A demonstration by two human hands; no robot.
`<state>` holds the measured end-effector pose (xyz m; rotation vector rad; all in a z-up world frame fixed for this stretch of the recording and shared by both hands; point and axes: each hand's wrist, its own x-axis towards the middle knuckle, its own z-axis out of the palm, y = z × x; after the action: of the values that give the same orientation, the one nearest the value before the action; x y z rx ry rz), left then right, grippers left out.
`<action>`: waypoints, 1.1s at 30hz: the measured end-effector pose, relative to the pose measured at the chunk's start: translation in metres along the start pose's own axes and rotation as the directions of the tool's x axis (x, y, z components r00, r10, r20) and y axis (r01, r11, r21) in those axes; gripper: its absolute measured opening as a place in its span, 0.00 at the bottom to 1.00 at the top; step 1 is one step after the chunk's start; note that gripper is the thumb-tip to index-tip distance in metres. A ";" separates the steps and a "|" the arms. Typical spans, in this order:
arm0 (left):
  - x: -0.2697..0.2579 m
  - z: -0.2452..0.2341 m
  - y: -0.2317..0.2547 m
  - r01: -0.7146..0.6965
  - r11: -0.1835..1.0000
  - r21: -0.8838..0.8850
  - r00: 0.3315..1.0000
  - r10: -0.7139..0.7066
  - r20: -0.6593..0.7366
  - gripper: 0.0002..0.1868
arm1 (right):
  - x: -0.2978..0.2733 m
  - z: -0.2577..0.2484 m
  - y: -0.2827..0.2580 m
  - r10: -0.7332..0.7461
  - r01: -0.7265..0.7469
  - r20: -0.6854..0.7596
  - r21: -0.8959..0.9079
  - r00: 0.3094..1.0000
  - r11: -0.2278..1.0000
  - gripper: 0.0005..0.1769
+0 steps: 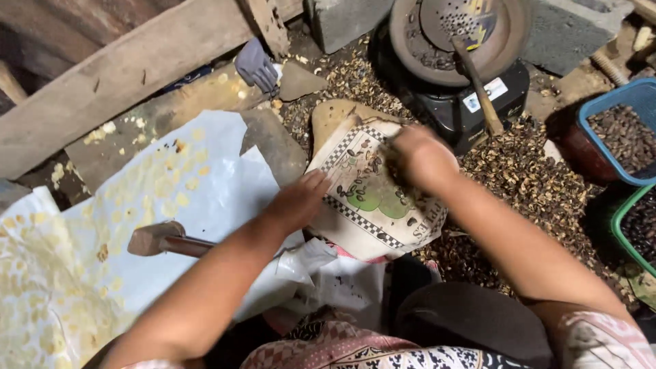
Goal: Processing nuts by cracking shells with a stone and flattening items with a hammer.
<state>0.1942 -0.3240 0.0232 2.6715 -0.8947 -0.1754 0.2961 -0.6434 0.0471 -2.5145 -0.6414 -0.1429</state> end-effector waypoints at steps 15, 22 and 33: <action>0.053 0.092 0.034 0.022 0.950 -0.311 0.884 -0.164 -0.438 0.27 | -0.061 0.004 -0.020 -0.081 0.131 0.279 -0.163 0.957 0.978 0.24; 0.052 0.103 0.034 0.031 0.930 -0.367 0.848 -0.219 -0.482 0.17 | -0.052 0.007 0.035 0.215 -0.226 0.174 0.043 0.961 0.973 0.29; 0.068 0.064 0.080 0.386 0.835 -0.393 0.722 -0.538 -0.434 0.13 | -0.060 0.012 -0.033 0.124 -0.098 0.306 -0.099 0.944 0.990 0.33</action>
<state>0.1888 -0.4420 -0.0114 2.4164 0.0005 0.3033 0.2272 -0.6375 0.0385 -2.6711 -0.6226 0.2816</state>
